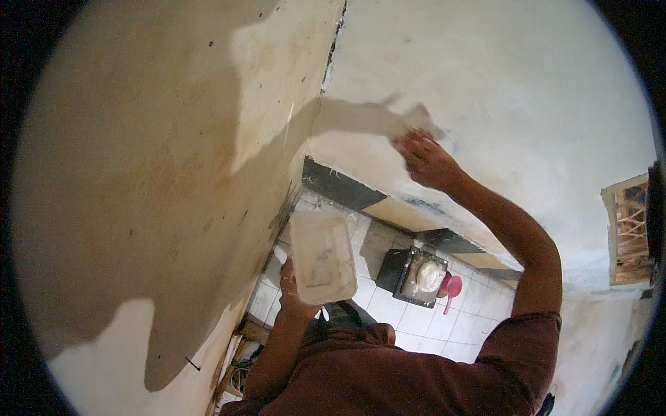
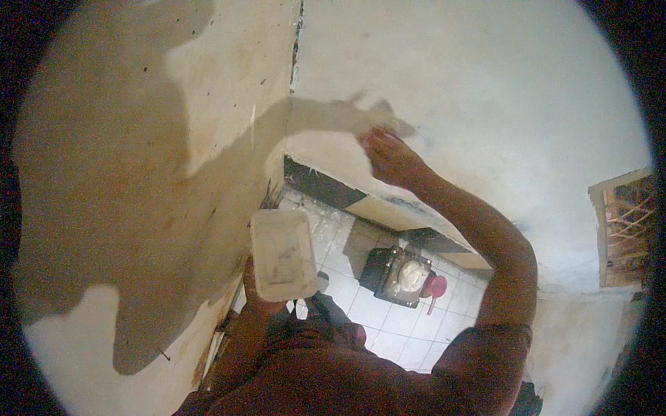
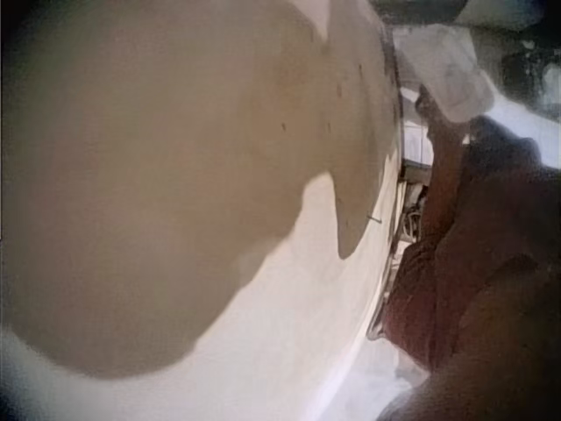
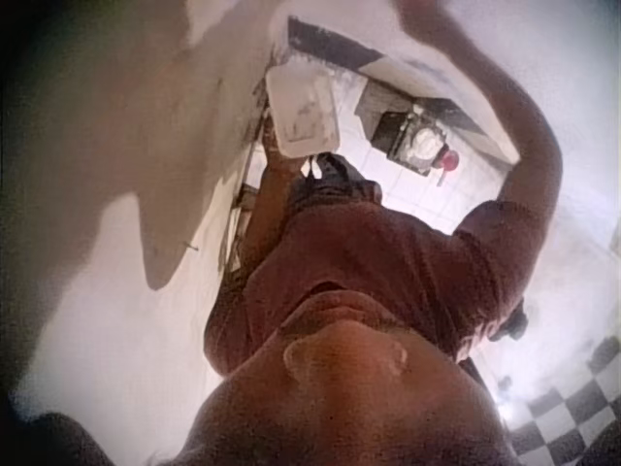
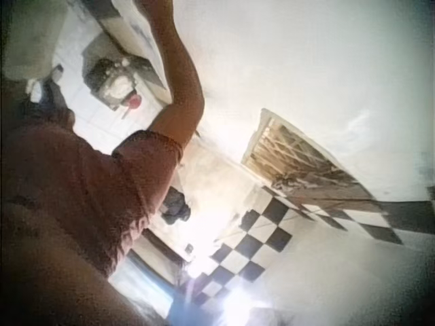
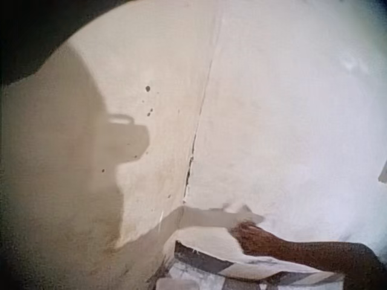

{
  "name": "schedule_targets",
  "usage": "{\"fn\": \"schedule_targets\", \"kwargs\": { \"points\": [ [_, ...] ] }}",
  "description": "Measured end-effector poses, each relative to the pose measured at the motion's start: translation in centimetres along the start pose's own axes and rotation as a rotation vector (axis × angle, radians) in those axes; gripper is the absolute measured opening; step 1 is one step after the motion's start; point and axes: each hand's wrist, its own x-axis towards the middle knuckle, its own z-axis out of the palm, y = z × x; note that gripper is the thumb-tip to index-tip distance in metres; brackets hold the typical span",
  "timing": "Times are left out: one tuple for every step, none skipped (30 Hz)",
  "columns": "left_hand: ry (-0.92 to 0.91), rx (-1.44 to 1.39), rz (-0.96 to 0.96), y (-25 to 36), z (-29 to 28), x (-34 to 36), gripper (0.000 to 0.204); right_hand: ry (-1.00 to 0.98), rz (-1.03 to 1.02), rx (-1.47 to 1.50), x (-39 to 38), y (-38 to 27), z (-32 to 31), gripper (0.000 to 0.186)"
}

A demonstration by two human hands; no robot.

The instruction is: The person applies plaster to a wall using a putty knife, scooping compound from a container and smoothing it over the surface.

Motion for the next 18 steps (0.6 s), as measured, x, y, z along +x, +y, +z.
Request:
{"fn": "schedule_targets", "kwargs": {
  "points": [
    [0.037, -0.020, -0.009, 0.5, -0.3, 0.0, 0.072, 0.005, 0.007, -0.003, 0.7, -0.4, -0.5, 0.059],
    [0.074, -0.039, -0.018, 1.1, -0.4, -0.1, 0.067, 0.038, -0.049, 0.064, 3.9, -0.6, 0.6, 0.056],
    [0.133, 0.056, -0.024, 3.4, 0.4, -2.4, 0.067, 0.178, -0.067, 0.173, 6.8, -2.9, 2.3, 0.047],
    [0.100, 0.038, 0.023, 4.1, 1.7, -2.0, 0.063, 0.067, -0.119, 0.064, 10.7, -2.1, 2.6, 0.038],
    [0.095, -0.017, 0.055, 3.6, 2.0, -2.3, 0.059, -0.002, -0.094, 0.063, 12.9, -2.5, 3.4, 0.033],
    [0.111, -0.033, 0.048, 3.1, 1.8, -2.9, 0.059, -0.074, -0.066, 0.080, 13.8, -3.1, 4.4, 0.029],
    [0.106, -0.046, 0.081, 3.3, 1.5, -3.5, 0.060, -0.079, -0.065, 0.085, 14.3, -2.4, 4.8, 0.029],
    [0.100, -0.058, 0.112, 3.5, 1.3, -3.8, 0.062, -0.208, 0.057, 0.127, 14.7, -1.5, 5.1, 0.027],
    [0.100, -0.053, 0.119, 4.1, 1.0, -3.9, 0.062, -0.324, 0.172, 0.169, 15.5, -1.1, 5.3, 0.025],
    [0.108, -0.064, 0.137, 4.5, 0.5, -3.9, 0.059, -0.205, 0.047, 0.060, 13.8, -0.3, 5.3, 0.026],
    [0.112, -0.073, 0.149, 4.8, 0.3, -3.9, 0.057, -0.086, -0.071, -0.053, 10.4, 1.4, 4.9, 0.028],
    [0.105, -0.078, 0.136, 4.9, 0.2, -3.9, 0.057, -0.048, 0.126, 0.077, 6.2, 1.7, 5.3, 0.043],
    [0.112, -0.044, 0.128, 4.9, 0.2, -4.0, 0.059, -0.048, 0.157, 0.150, 1.1, 2.3, 5.8, 0.054],
    [0.126, -0.009, 0.144, 5.3, -0.1, -4.3, 0.062, -0.495, 0.264, 0.105, -0.9, 1.8, 4.8, 0.057],
    [0.116, -0.018, 0.148, 5.6, 0.1, -4.3, 0.062, -0.465, 0.236, 0.066, -4.0, 1.4, 3.7, 0.058],
    [0.094, -0.048, 0.151, 5.4, 0.6, -4.3, 0.062, -0.442, 0.212, 0.021, -6.7, 0.7, 2.4, 0.058],
    [0.079, -0.073, 0.155, 5.1, 0.9, -4.1, 0.062, -0.629, 0.185, -0.041, -6.1, -0.3, 1.3, 0.059],
    [0.078, -0.078, 0.155, 4.9, 0.8, -4.0, 0.062, -0.811, 0.135, -0.097, -5.1, -1.3, 0.2, 0.061]
  ]
}}
